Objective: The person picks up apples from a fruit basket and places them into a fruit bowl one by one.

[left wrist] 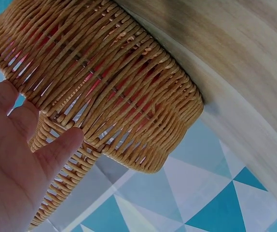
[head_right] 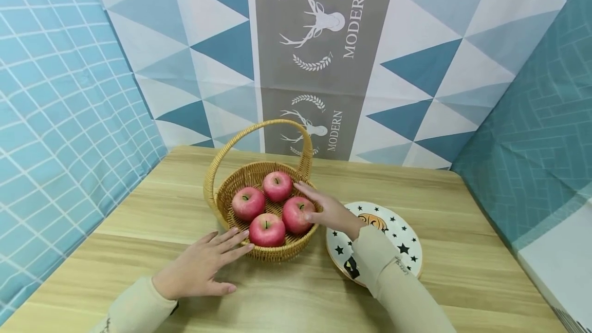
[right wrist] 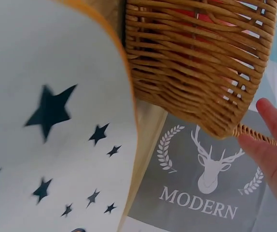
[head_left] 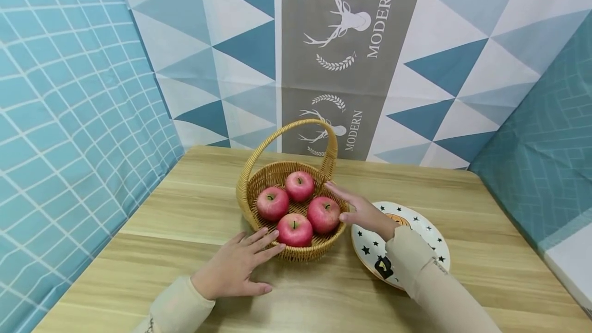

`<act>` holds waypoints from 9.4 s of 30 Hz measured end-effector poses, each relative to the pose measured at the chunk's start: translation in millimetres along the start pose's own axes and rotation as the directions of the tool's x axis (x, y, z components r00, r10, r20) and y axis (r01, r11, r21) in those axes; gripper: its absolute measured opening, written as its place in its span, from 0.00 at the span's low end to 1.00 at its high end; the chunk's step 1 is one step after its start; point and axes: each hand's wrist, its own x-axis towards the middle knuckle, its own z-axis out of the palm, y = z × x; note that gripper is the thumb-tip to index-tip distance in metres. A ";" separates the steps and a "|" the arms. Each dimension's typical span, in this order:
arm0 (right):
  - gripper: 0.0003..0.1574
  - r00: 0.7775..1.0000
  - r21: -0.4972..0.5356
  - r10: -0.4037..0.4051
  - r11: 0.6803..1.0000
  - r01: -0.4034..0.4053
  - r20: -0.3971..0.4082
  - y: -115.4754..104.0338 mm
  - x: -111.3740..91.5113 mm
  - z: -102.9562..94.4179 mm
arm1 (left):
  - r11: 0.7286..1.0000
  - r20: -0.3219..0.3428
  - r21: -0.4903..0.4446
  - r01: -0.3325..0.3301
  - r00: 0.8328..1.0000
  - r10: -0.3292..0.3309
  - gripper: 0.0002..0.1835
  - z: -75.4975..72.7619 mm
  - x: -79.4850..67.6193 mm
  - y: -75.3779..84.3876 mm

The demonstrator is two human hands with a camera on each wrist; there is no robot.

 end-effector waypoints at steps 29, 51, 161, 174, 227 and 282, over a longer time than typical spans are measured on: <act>0.61 0.974 -0.163 0.179 0.974 -0.155 0.143 12.2 41.0 -5.6 | 0.999 -0.025 -0.022 -0.032 0.999 0.031 0.39 0.5 1.7 -1.9; 0.58 0.891 -0.322 0.265 0.935 -0.145 0.368 10.5 55.0 -2.7 | 0.999 0.000 -0.019 -0.032 0.999 0.032 0.38 -3.6 4.2 -1.0; 0.48 0.925 -0.307 0.165 0.950 -0.056 0.343 -17.9 69.7 -38.4 | 0.998 -0.010 -0.052 -0.025 1.000 0.025 0.37 -3.1 0.6 -3.3; 0.48 0.927 -0.266 0.197 0.957 -0.112 0.318 -20.7 62.1 -52.2 | 0.999 0.022 -0.007 -0.033 0.999 0.033 0.47 -3.2 1.8 -1.9; 0.45 0.920 -0.357 0.339 0.899 -0.254 0.198 0.8 -28.2 -106.0 | 0.997 0.040 0.028 -0.068 0.997 0.067 0.50 -6.0 2.1 -5.3; 0.48 0.917 -0.201 0.390 0.908 -0.369 0.082 43.6 -56.7 -85.5 | 0.997 -0.011 0.016 -0.073 0.997 0.073 0.51 -0.4 2.5 -3.9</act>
